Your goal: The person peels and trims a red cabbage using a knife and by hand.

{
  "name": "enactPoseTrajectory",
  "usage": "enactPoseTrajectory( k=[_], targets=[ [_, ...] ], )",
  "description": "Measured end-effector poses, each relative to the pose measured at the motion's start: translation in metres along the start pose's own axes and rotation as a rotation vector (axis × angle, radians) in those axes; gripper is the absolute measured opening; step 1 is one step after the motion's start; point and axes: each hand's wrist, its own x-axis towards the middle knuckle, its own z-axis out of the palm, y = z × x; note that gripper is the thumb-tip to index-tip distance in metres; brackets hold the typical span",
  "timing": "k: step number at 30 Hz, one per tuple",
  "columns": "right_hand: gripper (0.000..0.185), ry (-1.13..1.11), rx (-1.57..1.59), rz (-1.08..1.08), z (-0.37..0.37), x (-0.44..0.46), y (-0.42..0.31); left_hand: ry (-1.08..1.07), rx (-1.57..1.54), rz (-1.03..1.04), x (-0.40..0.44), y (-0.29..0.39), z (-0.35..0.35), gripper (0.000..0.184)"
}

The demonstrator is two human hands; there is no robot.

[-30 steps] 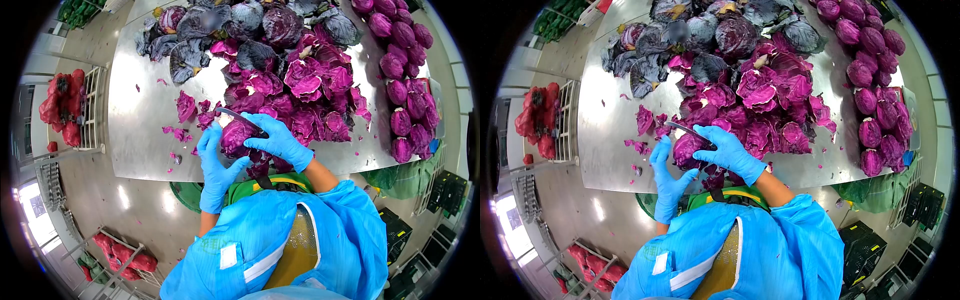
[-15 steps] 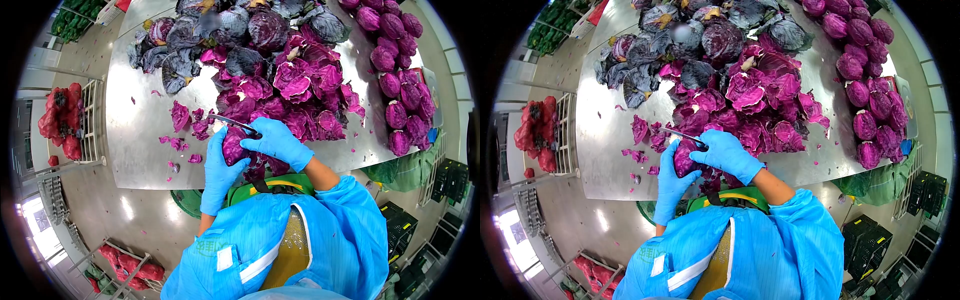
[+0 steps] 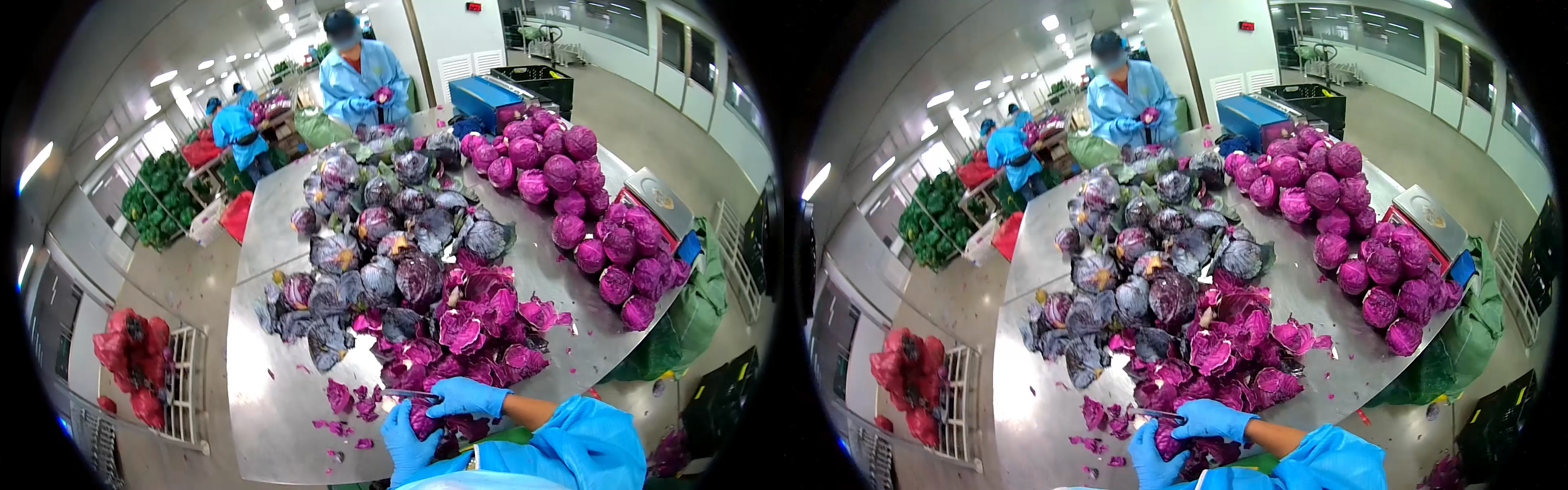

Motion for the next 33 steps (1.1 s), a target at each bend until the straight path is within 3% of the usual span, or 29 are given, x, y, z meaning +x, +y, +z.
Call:
enactPoseTrajectory(
  k=[3,7,9,11,12,15,17,20,25,33],
  targets=[
    [0.047,0.044,-0.128,-0.003,0.003,-0.009,-0.009,0.097,-0.034,0.076,0.001,-0.005,0.006,0.086],
    [0.032,0.085,-0.269,0.058,0.01,-0.016,-0.031,0.097,-0.061,-0.042,-0.002,0.004,0.012,0.074],
    [0.028,0.165,-0.32,0.054,0.018,-0.019,-0.034,0.068,-0.016,-0.133,-0.004,0.009,0.013,0.078],
    [0.024,0.305,-0.314,-0.13,0.025,-0.027,-0.019,0.143,-0.021,-0.106,-0.012,0.005,0.02,0.082],
    [0.026,0.326,-0.306,-0.16,0.03,-0.029,-0.01,0.13,-0.046,-0.129,-0.017,0.005,0.018,0.089],
    [0.029,0.291,0.211,-0.116,0.037,-0.034,0.009,0.111,-0.009,-0.156,-0.028,0.006,0.013,0.097],
    [0.03,0.397,0.039,-0.059,0.046,-0.032,0.019,0.111,-0.187,-0.234,-0.039,-0.011,0.023,0.099],
    [0.041,0.321,0.292,-0.159,0.039,-0.037,-0.002,0.097,-0.25,-0.233,-0.044,-0.008,0.022,0.101],
    [0.048,0.302,0.177,-0.126,0.046,-0.032,0.001,0.102,-0.306,-0.327,-0.042,0.001,0.017,0.103],
    [0.047,0.301,0.336,-0.038,0.036,-0.036,0.007,0.114,-0.219,-0.095,-0.047,-0.004,0.018,0.104]
  ],
)
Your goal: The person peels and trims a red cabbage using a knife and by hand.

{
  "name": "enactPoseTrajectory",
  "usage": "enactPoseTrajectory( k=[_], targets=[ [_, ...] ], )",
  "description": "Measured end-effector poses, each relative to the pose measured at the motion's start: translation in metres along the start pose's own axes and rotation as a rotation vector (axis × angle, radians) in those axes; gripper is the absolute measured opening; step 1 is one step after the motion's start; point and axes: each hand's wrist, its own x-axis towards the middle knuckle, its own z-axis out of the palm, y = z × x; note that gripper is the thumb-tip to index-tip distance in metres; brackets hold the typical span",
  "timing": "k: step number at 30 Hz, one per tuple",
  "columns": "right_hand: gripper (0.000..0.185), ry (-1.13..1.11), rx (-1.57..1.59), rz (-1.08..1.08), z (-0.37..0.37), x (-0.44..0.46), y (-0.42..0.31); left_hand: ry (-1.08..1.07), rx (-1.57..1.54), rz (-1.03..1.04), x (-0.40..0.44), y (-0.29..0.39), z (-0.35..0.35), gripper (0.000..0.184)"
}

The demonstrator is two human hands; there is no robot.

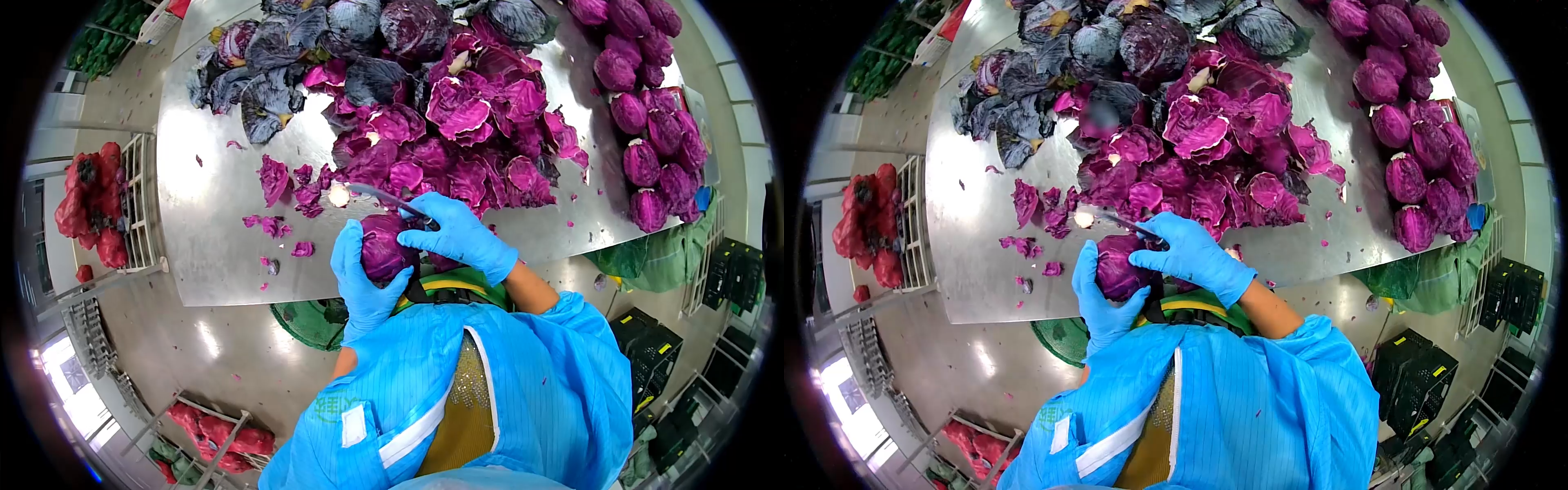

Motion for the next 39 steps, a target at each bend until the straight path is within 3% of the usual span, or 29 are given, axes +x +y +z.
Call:
enactPoseTrajectory(
  k=[3,7,10,11,13,19,22,25,30,35,39],
  targets=[
    [0.051,-0.124,0.052,0.193,-0.007,0.001,-0.01,-0.088,0.043,0.085,0.007,0.003,-0.009,0.105],
    [0.059,-0.089,-0.011,0.188,-0.001,-0.002,-0.007,-0.042,-0.477,-0.288,0.002,-0.002,-0.002,0.11],
    [0.06,-0.026,-0.144,0.118,0.002,-0.004,-0.011,-0.039,-0.399,-0.315,0.003,0.003,-0.001,0.113],
    [0.059,-0.047,-0.12,0.159,0.001,-0.003,-0.017,-0.041,-0.182,-0.227,0.002,0.006,-0.003,0.111],
    [0.058,-0.079,-0.068,0.245,-0.003,0.0,-0.031,-0.002,-0.068,-0.071,0.004,0.007,-0.003,0.109],
    [0.051,0.002,-0.144,0.036,0.001,0.007,-0.017,0.021,0.018,0.068,0.019,0.005,-0.003,0.104],
    [0.045,-0.081,-0.167,0.032,-0.005,0.012,-0.008,-0.011,0.024,0.096,0.018,0.003,-0.005,0.103],
    [0.039,-0.052,-0.242,-0.184,-0.005,0.014,-0.001,-0.009,0.014,0.106,0.018,0.001,-0.006,0.102],
    [0.033,-0.049,-0.253,-0.333,-0.004,0.019,-0.01,-0.008,-0.032,0.124,0.016,-0.005,-0.005,0.101],
    [0.029,-0.176,-0.404,-0.394,-0.011,0.033,-0.002,-0.04,0.005,0.119,0.013,-0.004,-0.006,0.101],
    [0.028,-0.21,-0.353,-0.34,-0.017,0.032,-0.016,-0.02,-0.013,0.063,0.015,0.001,-0.006,0.101]
  ],
)
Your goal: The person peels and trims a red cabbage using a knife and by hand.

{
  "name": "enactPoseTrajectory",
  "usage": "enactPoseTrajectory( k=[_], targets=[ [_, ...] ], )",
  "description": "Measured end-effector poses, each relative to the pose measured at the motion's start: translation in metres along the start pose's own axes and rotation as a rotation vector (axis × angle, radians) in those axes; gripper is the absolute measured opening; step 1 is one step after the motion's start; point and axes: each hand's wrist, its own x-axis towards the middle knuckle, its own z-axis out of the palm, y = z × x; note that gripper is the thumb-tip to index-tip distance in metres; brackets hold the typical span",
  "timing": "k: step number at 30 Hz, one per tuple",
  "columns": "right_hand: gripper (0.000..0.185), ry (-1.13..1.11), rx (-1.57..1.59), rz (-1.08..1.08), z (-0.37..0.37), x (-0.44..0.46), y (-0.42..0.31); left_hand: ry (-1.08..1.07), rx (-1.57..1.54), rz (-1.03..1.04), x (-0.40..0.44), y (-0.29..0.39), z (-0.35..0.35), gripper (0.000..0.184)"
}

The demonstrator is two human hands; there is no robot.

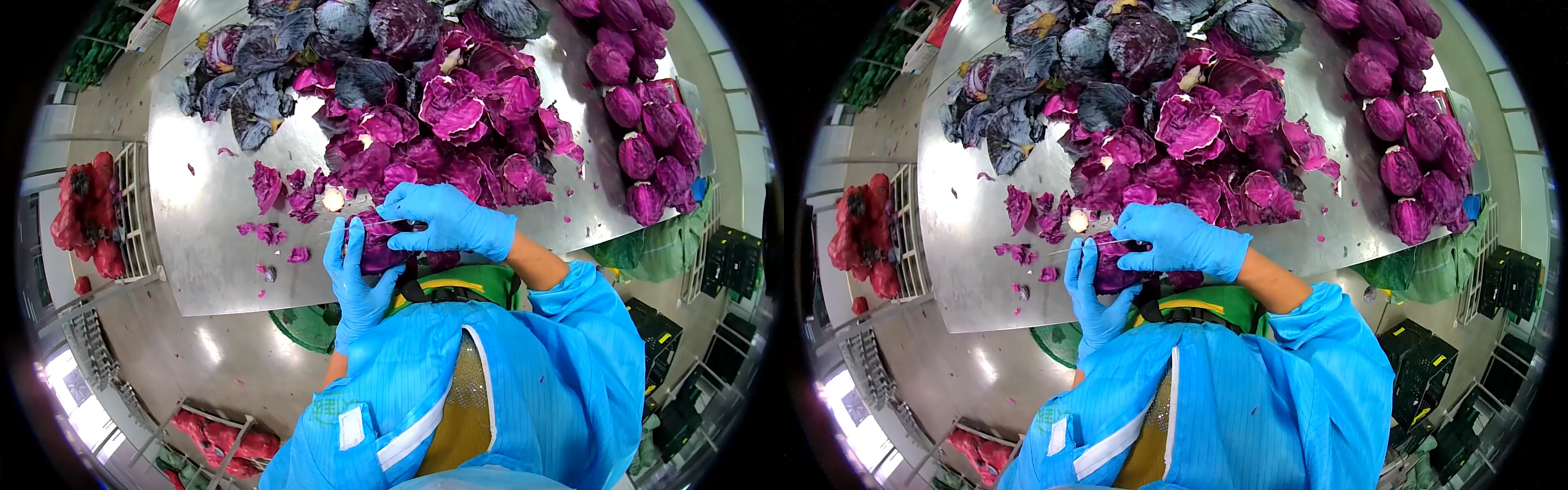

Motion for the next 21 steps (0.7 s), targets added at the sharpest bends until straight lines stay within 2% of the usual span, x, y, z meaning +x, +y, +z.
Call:
enactPoseTrajectory(
  k=[2,5,8,11,14,15,17,20,21],
  targets=[
    [0.028,0.055,0.036,-0.064,0.005,-0.001,0.01,-0.009,0.021,0.009,0.002,0.0,0.0,0.102],
    [0.027,-0.051,-0.125,-0.074,-0.001,0.003,0.002,-0.034,0.016,-0.018,0.001,0.002,-0.002,0.101],
    [0.02,-0.072,-0.148,-0.152,-0.002,0.006,0.01,-0.044,0.029,0.005,0.002,0.002,-0.002,0.1],
    [0.011,-0.042,-0.392,-0.138,0.005,0.009,0.002,-0.049,0.072,0.05,0.004,0.003,-0.002,0.099],
    [0.006,0.237,-0.623,-0.12,0.006,0.005,0.022,-0.018,0.04,0.001,-0.001,0.003,-0.001,0.099],
    [0.009,0.171,-0.787,0.024,-0.011,0.002,0.033,-0.004,0.019,-0.032,-0.007,0.001,-0.001,0.099],
    [0.031,0.62,-0.475,0.192,-0.025,-0.005,0.043,0.092,-0.012,-0.036,-0.013,-0.012,0.003,0.105],
    [0.045,0.489,-0.133,0.278,-0.016,-0.019,-0.001,0.083,0.048,-0.173,-0.004,0.006,-0.001,0.113],
    [0.06,0.334,-0.058,0.331,-0.009,-0.021,-0.016,0.054,0.083,-0.18,-0.001,0.008,-0.002,0.113]
  ],
)
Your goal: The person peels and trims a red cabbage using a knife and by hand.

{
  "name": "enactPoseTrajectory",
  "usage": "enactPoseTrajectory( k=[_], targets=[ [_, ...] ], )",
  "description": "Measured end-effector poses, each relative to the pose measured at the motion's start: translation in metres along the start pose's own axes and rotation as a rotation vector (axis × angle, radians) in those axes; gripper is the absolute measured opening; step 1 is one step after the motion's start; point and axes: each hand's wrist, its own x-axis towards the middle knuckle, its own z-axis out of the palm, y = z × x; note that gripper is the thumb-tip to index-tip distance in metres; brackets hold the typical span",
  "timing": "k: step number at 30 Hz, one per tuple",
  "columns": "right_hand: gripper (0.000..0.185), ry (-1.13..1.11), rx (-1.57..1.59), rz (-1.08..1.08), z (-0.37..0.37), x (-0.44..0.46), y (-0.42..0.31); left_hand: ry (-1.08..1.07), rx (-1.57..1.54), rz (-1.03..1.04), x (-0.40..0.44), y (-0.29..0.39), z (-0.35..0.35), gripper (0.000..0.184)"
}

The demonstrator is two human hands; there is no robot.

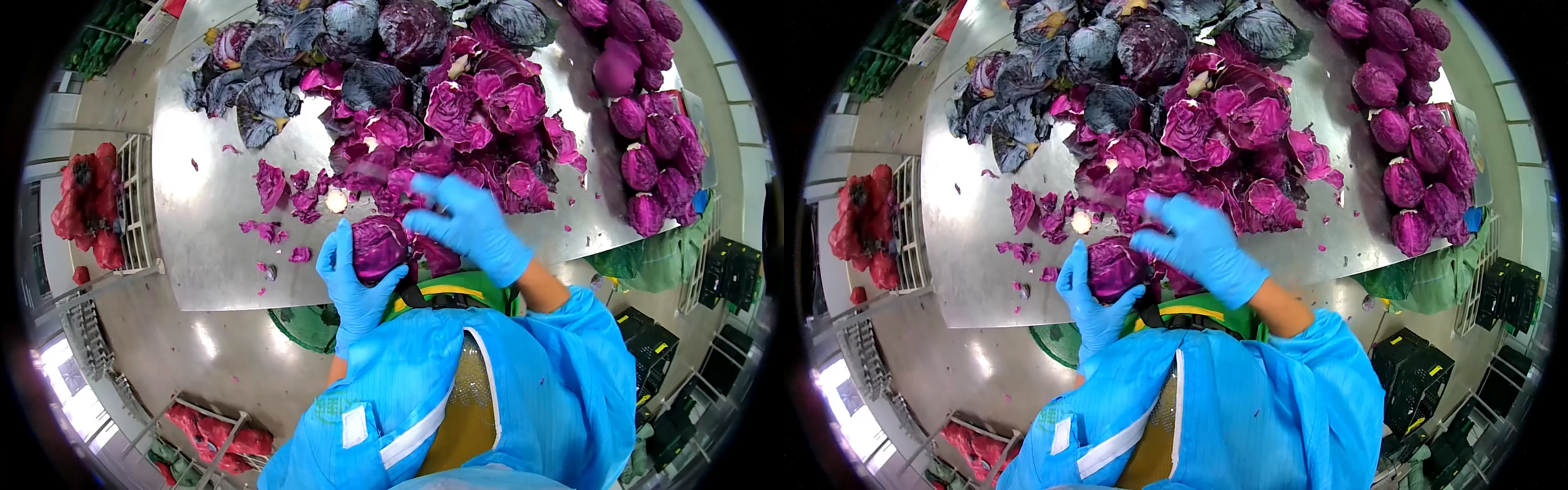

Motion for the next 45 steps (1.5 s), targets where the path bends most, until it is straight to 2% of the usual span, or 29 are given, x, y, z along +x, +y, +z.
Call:
enactPoseTrajectory(
  k=[3,6,8,9,12,16,17,21,25,29,32,34,35,36,38,40,41,43,44,45],
  targets=[
    [0.062,-0.177,0.278,0.17,0.033,-0.009,0.002,-0.071,0.03,-0.06,0.002,0.007,-0.001,0.111],
    [0.058,-0.337,0.495,0.392,0.038,-0.006,0.005,-0.061,0.016,0.023,0.003,0.005,-0.006,0.107],
    [0.054,-0.437,0.551,0.504,0.037,-0.002,0.009,-0.091,-0.303,-0.157,0.008,-0.006,-0.004,0.105],
    [0.05,-0.396,0.585,0.479,0.04,-0.003,0.008,-0.104,-0.464,-0.244,0.013,-0.011,-0.004,0.105],
    [0.05,-0.409,0.654,0.488,0.049,-0.002,0.018,-0.274,-0.427,-0.411,0.026,-0.021,-0.009,0.096],
    [0.043,-0.347,0.412,0.287,0.05,-0.008,0.012,-0.267,-0.366,-0.348,0.02,-0.02,-0.01,0.09],
    [0.033,-0.181,0.239,0.137,0.059,-0.015,0.009,-0.24,-0.399,-0.369,0.018,-0.016,-0.009,0.092],
    [0.021,0.01,-0.255,-0.199,0.068,-0.023,0.004,-0.132,-0.427,-0.303,0.003,-0.025,-0.002,0.092],
    [0.029,0.064,-0.35,-0.371,0.066,-0.028,0.004,-0.087,-0.57,-0.261,-0.007,-0.032,0.002,0.097],
    [0.038,0.115,-0.298,-0.423,0.065,-0.034,0.005,-0.059,-0.735,-0.288,-0.017,-0.029,0.002,0.097],
    [0.033,0.057,-0.318,-0.422,0.056,-0.036,0.004,-0.014,-0.781,-0.298,-0.018,-0.016,0.0,0.1],
    [0.03,0.089,-0.605,-0.268,0.042,-0.026,0.015,0.03,-0.718,-0.23,-0.022,-0.02,-0.006,0.103],
    [0.033,0.273,-0.467,-0.239,0.033,-0.023,0.04,0.112,-0.861,-0.273,-0.022,-0.022,-0.014,0.107],
    [0.036,0.451,-0.324,-0.211,0.023,-0.022,0.066,0.169,-0.799,-0.224,-0.018,-0.014,-0.028,0.11],
    [0.046,0.45,-0.374,-0.14,-0.006,-0.013,0.058,0.134,-0.752,-0.158,-0.006,-0.013,-0.048,0.111],
    [0.053,0.383,-0.461,0.026,-0.024,-0.004,0.021,0.07,-0.795,-0.113,0.005,-0.017,-0.049,0.109],
    [0.057,0.424,-0.311,-0.103,-0.022,-0.001,0.014,0.04,-0.848,-0.13,0.008,-0.015,-0.047,0.109],
    [0.066,0.271,-0.013,-0.241,-0.014,0.0,-0.005,-0.016,-0.903,-0.13,0.012,-0.016,-0.04,0.106],
    [0.072,0.103,0.134,-0.222,-0.011,-0.001,-0.018,-0.054,-0.892,-0.137,0.014,-0.014,-0.037,0.106],
    [0.076,0.049,0.154,-0.273,-0.002,0.0,-0.026,-0.089,-0.882,-0.145,0.015,-0.013,-0.035,0.105]
  ],
)
